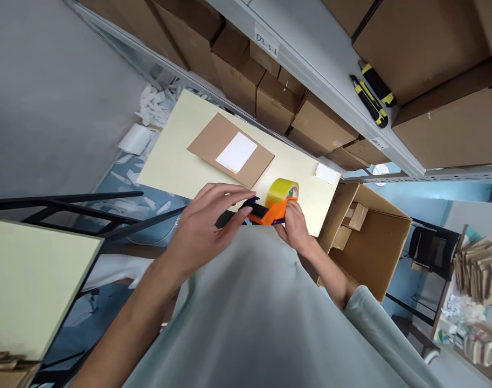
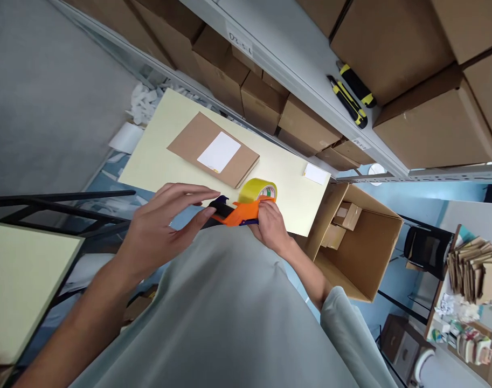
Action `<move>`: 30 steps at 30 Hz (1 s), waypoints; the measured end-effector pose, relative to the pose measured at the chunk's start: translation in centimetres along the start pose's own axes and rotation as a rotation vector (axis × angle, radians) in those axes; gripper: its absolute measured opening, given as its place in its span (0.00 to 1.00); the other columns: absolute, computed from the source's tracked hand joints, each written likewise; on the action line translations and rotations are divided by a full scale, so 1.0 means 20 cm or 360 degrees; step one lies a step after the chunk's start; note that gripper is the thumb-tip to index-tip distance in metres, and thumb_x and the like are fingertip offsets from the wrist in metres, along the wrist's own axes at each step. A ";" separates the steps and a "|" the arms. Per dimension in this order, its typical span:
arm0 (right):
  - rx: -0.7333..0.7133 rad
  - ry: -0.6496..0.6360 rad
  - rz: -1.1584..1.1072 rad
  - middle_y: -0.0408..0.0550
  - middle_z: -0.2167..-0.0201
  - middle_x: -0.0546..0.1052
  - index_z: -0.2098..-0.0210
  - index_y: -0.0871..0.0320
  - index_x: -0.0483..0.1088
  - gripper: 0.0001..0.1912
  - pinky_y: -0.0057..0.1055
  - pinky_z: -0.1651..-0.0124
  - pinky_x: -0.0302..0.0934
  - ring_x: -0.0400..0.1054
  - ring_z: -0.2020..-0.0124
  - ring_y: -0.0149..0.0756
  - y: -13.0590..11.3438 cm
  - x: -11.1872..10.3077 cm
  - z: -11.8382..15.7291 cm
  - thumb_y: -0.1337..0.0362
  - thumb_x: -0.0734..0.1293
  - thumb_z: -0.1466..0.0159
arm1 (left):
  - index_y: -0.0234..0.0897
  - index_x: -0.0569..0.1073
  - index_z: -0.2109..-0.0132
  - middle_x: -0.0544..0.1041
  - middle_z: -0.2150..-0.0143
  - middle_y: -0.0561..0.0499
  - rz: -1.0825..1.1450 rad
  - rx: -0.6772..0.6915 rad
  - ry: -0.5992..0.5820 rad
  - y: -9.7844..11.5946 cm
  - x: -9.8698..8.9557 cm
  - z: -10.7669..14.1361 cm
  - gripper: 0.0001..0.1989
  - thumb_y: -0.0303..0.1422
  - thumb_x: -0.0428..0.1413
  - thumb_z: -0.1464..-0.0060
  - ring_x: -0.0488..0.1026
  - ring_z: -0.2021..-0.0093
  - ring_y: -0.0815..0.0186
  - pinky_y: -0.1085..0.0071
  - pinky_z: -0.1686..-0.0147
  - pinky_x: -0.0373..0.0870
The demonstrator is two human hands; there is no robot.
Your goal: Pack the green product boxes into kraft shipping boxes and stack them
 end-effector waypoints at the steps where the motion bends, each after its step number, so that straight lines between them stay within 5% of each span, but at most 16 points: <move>1: -0.0046 0.0007 0.0048 0.53 0.56 0.80 0.45 0.52 0.70 0.09 0.53 0.43 0.75 0.76 0.54 0.50 -0.01 -0.03 0.01 0.64 0.69 0.24 | 0.52 0.81 0.38 0.85 0.48 0.50 -0.0005 0.0053 0.0033 0.04 -0.01 0.01 0.15 0.32 0.60 0.27 0.83 0.49 0.59 0.59 0.46 0.84; 10: -0.0189 0.0105 0.0399 0.50 0.63 0.77 0.54 0.50 0.71 0.06 0.50 0.49 0.75 0.73 0.60 0.48 -0.08 -0.21 0.07 0.66 0.62 0.23 | 0.62 0.76 0.30 0.86 0.47 0.52 -0.0145 0.0334 0.0117 0.26 -0.02 0.08 0.30 0.25 0.61 0.31 0.84 0.53 0.58 0.56 0.51 0.86; 16: -0.0114 0.0113 0.0380 0.48 0.65 0.76 0.55 0.49 0.71 0.11 0.48 0.50 0.75 0.72 0.62 0.46 -0.14 -0.30 0.11 0.62 0.58 0.18 | 0.59 0.84 0.40 0.86 0.49 0.49 0.0080 0.0126 -0.0189 0.21 -0.02 0.17 0.17 0.36 0.60 0.30 0.84 0.47 0.52 0.48 0.42 0.86; 19: -0.0164 0.0159 0.0466 0.47 0.65 0.75 0.54 0.50 0.70 0.08 0.46 0.49 0.73 0.72 0.63 0.45 -0.23 -0.33 0.11 0.66 0.60 0.20 | 0.59 0.84 0.42 0.86 0.50 0.49 0.0028 0.0238 -0.0229 0.22 -0.07 0.23 0.16 0.34 0.60 0.31 0.84 0.48 0.53 0.50 0.42 0.86; 24: -0.0230 0.0024 0.0770 0.51 0.62 0.77 0.52 0.55 0.71 0.08 0.46 0.48 0.71 0.73 0.58 0.47 -0.38 -0.27 0.10 0.70 0.61 0.23 | 0.52 0.81 0.40 0.85 0.45 0.48 -0.0126 0.0331 -0.0160 0.23 -0.18 0.32 0.15 0.31 0.59 0.30 0.84 0.46 0.54 0.52 0.42 0.85; 30: -0.0373 -0.0147 0.0911 0.51 0.59 0.79 0.53 0.54 0.70 0.08 0.44 0.46 0.69 0.73 0.56 0.44 -0.54 -0.16 0.08 0.72 0.61 0.22 | 0.41 0.71 0.27 0.84 0.37 0.43 -0.0244 0.0518 -0.0048 0.25 -0.29 0.45 0.27 0.22 0.56 0.29 0.82 0.42 0.56 0.56 0.40 0.82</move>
Point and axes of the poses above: each hand's wrist, its own z-axis away from the middle knuckle, its own x-axis out of the palm, y = z × x, the point moved 9 cm from there along -z, towards the middle knuckle
